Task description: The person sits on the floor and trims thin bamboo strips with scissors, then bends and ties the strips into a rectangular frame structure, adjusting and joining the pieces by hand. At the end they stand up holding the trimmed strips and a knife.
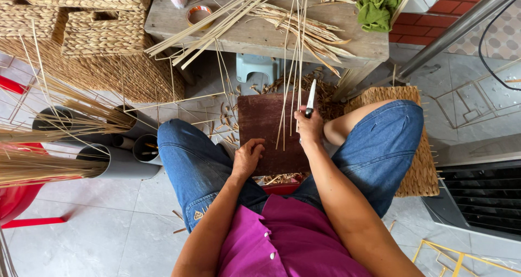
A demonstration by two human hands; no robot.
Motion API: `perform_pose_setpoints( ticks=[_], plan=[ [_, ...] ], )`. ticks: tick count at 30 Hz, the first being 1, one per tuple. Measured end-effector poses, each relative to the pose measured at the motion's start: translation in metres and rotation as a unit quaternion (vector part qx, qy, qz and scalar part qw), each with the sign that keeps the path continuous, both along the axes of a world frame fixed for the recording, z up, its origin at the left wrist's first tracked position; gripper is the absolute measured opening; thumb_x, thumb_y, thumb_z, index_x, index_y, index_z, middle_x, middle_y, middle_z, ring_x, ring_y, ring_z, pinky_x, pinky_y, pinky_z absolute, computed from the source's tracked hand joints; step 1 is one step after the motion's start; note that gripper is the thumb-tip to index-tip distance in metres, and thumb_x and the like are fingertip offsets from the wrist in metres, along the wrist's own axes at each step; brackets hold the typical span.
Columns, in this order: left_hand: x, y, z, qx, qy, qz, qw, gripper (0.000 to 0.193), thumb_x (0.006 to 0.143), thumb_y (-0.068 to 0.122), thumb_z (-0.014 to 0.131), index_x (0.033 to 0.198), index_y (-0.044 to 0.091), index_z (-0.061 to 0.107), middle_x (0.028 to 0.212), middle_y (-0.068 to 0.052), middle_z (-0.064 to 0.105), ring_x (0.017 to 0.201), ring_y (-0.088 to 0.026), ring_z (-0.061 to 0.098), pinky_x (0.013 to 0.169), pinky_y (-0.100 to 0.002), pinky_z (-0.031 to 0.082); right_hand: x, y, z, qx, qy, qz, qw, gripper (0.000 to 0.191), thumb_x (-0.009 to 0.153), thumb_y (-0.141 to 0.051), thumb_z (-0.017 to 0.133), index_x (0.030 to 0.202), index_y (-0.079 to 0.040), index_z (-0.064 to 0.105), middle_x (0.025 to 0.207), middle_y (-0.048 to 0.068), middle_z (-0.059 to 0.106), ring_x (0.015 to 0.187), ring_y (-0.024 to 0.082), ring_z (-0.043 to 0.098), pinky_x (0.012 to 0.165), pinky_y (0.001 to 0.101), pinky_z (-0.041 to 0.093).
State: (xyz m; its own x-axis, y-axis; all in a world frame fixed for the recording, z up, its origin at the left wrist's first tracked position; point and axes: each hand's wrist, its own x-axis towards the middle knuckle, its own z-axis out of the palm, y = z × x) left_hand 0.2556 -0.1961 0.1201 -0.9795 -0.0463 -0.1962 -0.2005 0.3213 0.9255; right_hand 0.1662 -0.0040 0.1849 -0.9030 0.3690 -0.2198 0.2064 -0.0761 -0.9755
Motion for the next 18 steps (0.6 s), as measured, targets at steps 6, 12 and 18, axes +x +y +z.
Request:
perform_pose_setpoints(
  ticks=[6, 12, 18],
  plan=[
    [0.001, 0.001, 0.004, -0.005, 0.016, -0.001, 1.0, 0.027, 0.098, 0.016, 0.062, 0.122, 0.008, 0.071, 0.095, -0.008, 0.079, 0.074, -0.014, 0.074, 0.071, -0.029, 0.059, -0.005, 0.005, -0.004, -0.048, 0.017, 0.004, 0.999, 0.015, 0.089, -0.009, 0.079, 0.102, -0.005, 0.072, 0.077, 0.0, 0.069, 0.053, 0.006, 0.053, 0.041, 0.0236, 0.041],
    [0.0, 0.004, 0.011, -0.003, 0.014, 0.004, 1.0, 0.026, 0.097, 0.017, 0.063, 0.12, 0.009, 0.072, 0.092, -0.006, 0.079, 0.073, -0.013, 0.074, 0.07, -0.029, 0.059, -0.009, 0.008, -0.011, 0.106, 0.031, -0.04, 0.993, 0.017, 0.09, -0.01, 0.081, 0.105, -0.003, 0.076, 0.083, 0.004, 0.074, 0.07, 0.012, 0.066, 0.064, 0.0302, 0.053],
    [-0.034, 0.013, 0.028, -0.065, 0.114, -0.014, 0.991, 0.027, 0.095, 0.02, 0.066, 0.119, 0.009, 0.073, 0.104, -0.014, 0.075, 0.085, -0.025, 0.074, 0.077, -0.035, 0.058, -0.016, 0.004, -0.009, 0.299, -0.018, -0.029, 0.954, 0.03, 0.084, -0.016, 0.078, 0.114, -0.013, 0.073, 0.1, 0.015, 0.074, 0.093, 0.031, 0.069, 0.084, 0.0422, 0.053]
  ],
)
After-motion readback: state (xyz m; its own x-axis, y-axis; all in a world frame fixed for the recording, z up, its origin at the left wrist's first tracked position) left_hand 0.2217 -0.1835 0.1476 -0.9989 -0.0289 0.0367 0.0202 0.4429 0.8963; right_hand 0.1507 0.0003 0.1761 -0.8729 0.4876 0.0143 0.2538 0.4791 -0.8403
